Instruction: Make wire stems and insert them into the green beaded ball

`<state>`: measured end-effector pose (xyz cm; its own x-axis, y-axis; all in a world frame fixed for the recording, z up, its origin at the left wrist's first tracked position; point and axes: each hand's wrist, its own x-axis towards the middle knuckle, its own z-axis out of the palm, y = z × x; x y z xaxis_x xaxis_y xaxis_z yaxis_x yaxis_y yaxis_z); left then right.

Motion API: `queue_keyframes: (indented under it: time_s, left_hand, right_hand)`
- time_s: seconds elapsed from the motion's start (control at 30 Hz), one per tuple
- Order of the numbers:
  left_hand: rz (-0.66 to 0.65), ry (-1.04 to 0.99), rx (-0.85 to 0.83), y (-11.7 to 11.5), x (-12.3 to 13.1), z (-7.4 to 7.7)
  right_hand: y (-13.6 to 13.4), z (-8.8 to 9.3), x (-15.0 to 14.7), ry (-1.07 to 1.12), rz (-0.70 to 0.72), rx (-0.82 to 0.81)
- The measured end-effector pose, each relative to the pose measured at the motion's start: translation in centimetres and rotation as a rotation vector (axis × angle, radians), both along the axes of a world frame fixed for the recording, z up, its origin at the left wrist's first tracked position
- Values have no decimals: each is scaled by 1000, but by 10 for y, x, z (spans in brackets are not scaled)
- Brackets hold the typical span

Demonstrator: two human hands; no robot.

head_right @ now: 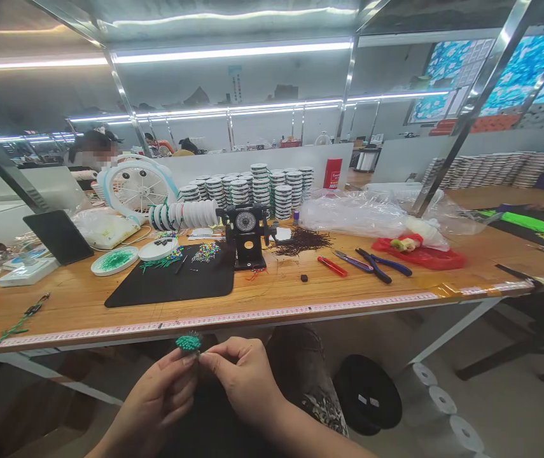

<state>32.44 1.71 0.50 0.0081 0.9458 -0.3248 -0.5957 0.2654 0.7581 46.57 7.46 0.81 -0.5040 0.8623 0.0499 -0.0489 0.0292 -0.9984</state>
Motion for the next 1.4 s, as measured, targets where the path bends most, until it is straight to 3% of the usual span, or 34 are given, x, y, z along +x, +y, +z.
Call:
queue_keyframes:
  time_s: [0.23,0.4,0.53,0.63,0.8,0.87,0.97,1.07,1.17,1.3,1.4]
  left_hand:
    - [10,184,-22,2,0,-2]
    - [11,234,146,-2,3,1]
    - [-6,218,184,-4,4,-4]
    - [-20,208,124,-3,0,-9]
    - [209,163,116,1,-13,-9]
    - [133,161,80,0,-13,-5]
    - [-87,138,70,-2,-5,2]
    - [-209,113,119,-3,4,2]
    - [-213,109,151,-2,7,-6]
    - [-155,147,174,-1,6,-14]
    - [-59,109,143,-1,5,-9]
  right_hand:
    - [0,-3,-2,-73,32,136]
    - [-3,-2,-2,-214,16,198]
    - [-7,-2,-3,-308,103,254]
    - [-8,-4,2,-310,147,207]
    - [-5,0,13,-117,369,18]
    - [-3,3,14,-64,261,-16]
    - [1,5,8,-32,50,-11]
    - [1,3,1,90,144,-126]
    - [-3,1,-3,175,205,-200]
    - [-3,0,-1,112,106,-117]
    - [2,-3,3,83,11,-93]
